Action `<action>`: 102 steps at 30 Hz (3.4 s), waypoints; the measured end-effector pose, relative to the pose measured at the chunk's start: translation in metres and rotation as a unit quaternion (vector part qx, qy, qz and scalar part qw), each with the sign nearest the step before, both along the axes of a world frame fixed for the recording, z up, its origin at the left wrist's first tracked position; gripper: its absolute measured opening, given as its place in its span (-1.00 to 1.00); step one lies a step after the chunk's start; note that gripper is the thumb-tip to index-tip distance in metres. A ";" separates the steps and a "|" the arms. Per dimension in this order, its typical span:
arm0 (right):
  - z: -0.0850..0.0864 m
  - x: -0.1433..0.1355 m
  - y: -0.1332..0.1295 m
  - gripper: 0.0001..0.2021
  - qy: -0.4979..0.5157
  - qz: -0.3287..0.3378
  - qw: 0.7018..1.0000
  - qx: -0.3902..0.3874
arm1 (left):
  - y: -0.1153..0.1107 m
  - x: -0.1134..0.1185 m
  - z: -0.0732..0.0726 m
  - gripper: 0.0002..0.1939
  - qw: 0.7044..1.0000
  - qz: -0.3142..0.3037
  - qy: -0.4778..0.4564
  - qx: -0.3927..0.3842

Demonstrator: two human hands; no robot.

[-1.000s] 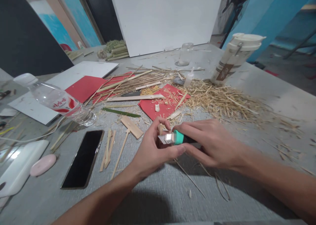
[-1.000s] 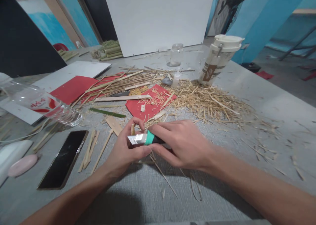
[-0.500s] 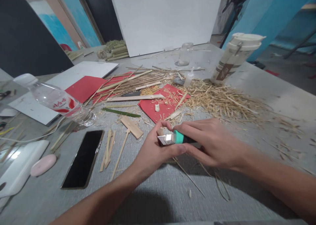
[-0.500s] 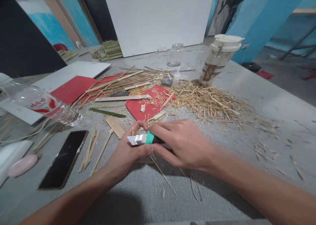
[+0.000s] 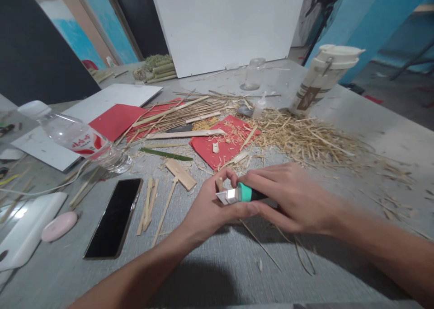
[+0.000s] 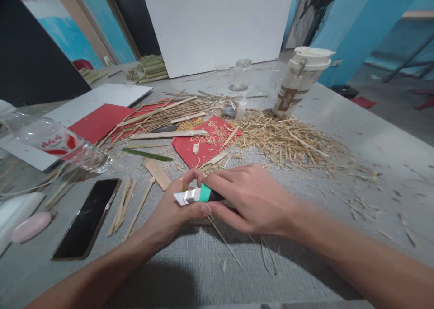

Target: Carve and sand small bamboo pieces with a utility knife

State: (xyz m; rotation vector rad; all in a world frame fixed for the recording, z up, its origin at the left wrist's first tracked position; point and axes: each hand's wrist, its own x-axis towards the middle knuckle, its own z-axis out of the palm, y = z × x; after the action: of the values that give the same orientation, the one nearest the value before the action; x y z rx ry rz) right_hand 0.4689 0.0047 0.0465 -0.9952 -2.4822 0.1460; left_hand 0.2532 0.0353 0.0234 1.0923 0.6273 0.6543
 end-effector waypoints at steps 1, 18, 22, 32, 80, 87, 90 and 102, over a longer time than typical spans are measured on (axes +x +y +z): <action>0.000 0.000 0.000 -0.78 -0.001 0.001 1.000 -0.002 | 0.000 0.000 0.000 -0.39 1.000 0.001 0.005 0.001; 0.001 -0.001 -0.002 -0.70 0.003 -0.009 1.000 0.007 | -0.011 0.000 0.001 -0.51 0.996 0.056 0.045 0.049; 0.002 -0.002 -0.002 -0.68 0.004 -0.027 1.000 0.006 | -0.014 0.004 -0.003 -0.52 0.998 0.064 0.006 0.003; 0.004 -0.002 -0.001 -0.65 -0.005 -0.018 1.000 -0.009 | -0.005 0.002 0.001 -0.44 0.997 0.061 0.052 0.014; 0.008 -0.005 -0.006 -0.69 -0.017 -0.045 0.998 -0.041 | -0.010 0.006 0.009 -0.44 0.994 0.096 0.056 0.003; 0.010 -0.003 -0.006 -0.68 -0.027 -0.050 0.997 -0.045 | -0.008 0.006 0.004 -0.47 0.992 0.104 0.074 0.018; 0.011 -0.003 -0.006 -0.68 -0.032 -0.051 0.997 -0.041 | -0.010 0.005 0.007 -0.48 0.990 0.107 0.088 0.015; 0.007 -0.006 -0.006 -0.73 -0.022 -0.091 0.996 0.009 | -0.014 0.010 0.007 -0.48 0.987 0.145 0.070 -0.015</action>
State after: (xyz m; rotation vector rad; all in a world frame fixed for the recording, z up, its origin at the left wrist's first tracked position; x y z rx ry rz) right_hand 0.4627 -0.0015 0.0534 -1.2230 -2.4110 0.0446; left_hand 0.2630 0.0214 0.0303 1.0338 0.9267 0.8199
